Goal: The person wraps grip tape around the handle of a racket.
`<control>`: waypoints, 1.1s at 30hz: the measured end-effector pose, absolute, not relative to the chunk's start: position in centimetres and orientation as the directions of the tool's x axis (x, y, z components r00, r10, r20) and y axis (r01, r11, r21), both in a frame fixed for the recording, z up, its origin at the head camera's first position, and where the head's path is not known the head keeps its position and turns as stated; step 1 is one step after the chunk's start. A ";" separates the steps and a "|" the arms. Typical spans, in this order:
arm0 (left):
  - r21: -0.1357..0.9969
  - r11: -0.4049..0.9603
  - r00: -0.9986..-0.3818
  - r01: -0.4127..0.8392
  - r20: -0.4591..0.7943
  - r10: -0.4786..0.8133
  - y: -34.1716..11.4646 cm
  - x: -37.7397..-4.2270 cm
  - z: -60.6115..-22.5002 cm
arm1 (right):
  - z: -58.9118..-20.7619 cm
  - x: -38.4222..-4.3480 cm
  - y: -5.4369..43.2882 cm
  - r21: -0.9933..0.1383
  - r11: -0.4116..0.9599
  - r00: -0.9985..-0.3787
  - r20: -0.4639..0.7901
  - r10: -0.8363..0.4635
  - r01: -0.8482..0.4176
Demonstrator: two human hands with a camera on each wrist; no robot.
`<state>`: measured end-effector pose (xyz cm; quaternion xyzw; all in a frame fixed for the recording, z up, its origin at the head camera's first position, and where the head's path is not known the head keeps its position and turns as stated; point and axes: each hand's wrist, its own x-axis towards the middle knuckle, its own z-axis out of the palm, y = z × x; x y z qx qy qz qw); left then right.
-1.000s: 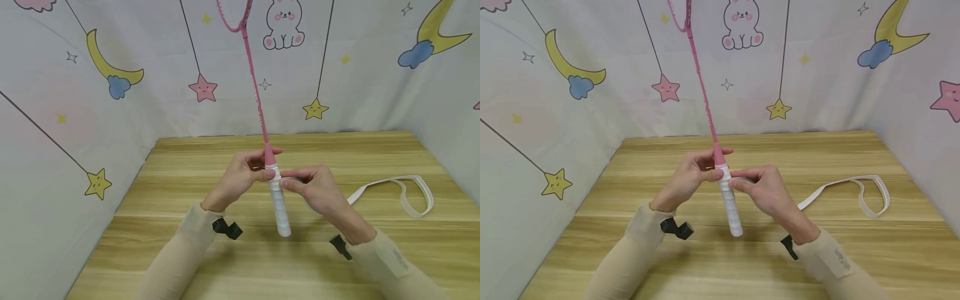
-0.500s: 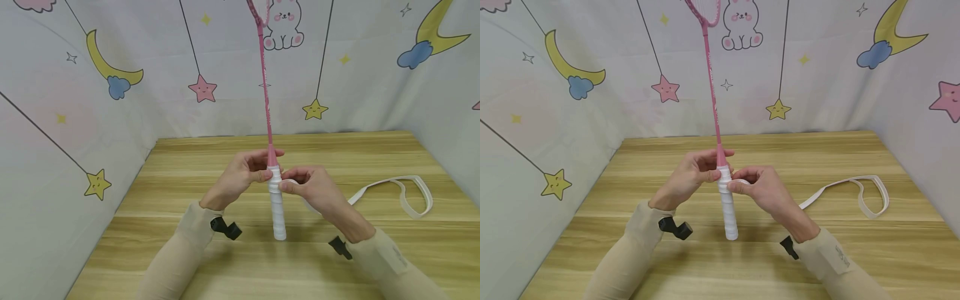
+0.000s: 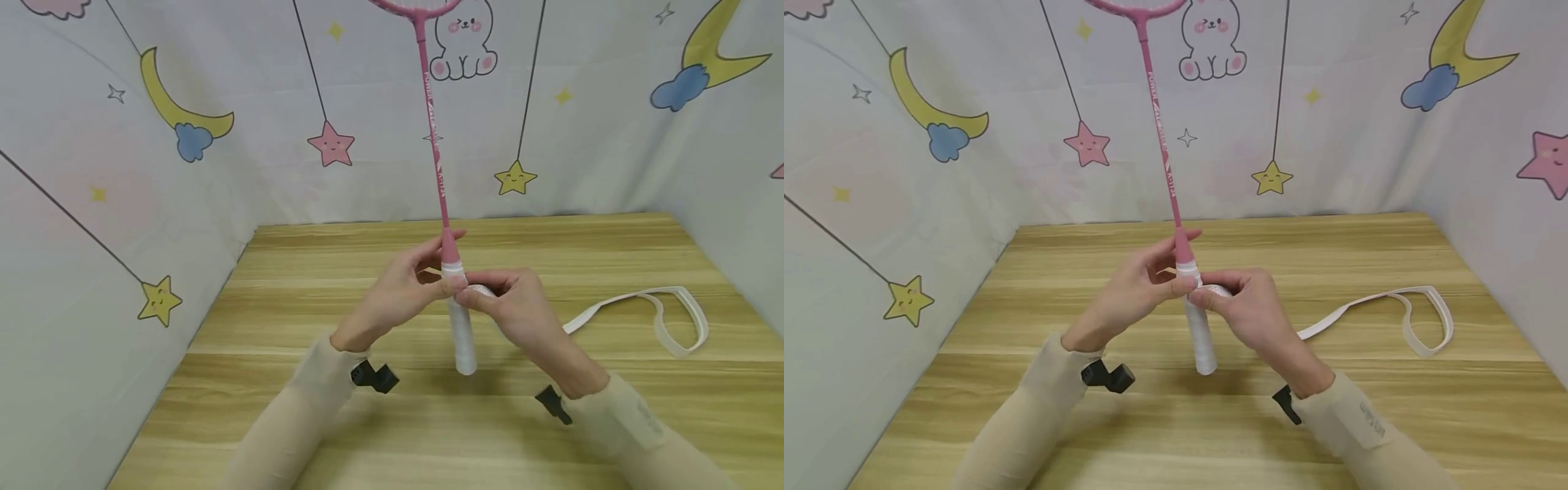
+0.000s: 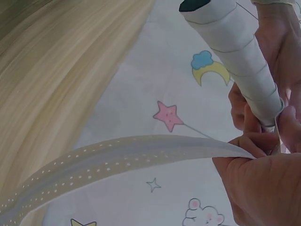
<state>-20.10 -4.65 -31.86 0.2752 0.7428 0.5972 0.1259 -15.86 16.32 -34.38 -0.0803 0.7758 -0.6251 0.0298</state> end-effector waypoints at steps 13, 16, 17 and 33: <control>0.967 0.096 -0.859 0.235 0.161 0.485 -4.6 -20.2 -31.6 | -33.6 -15.1 16.0 -0.969 0.228 -0.985 0.064 -0.161 -0.100; 0.971 0.081 -0.854 0.223 0.155 0.496 -4.8 -20.3 -31.6 | -33.4 -15.1 16.2 -0.964 0.245 -0.983 0.064 -0.173 -0.106; 0.973 0.075 -0.852 0.219 0.153 0.501 -4.8 -20.3 -31.6 | -33.3 -15.1 16.2 -0.961 0.252 -0.982 0.065 -0.176 -0.109; 0.993 0.001 -0.821 0.119 0.098 0.563 -5.4 -21.0 -32.4 | -32.9 -15.7 16.6 -0.924 0.380 -0.987 -0.016 -0.160 -0.047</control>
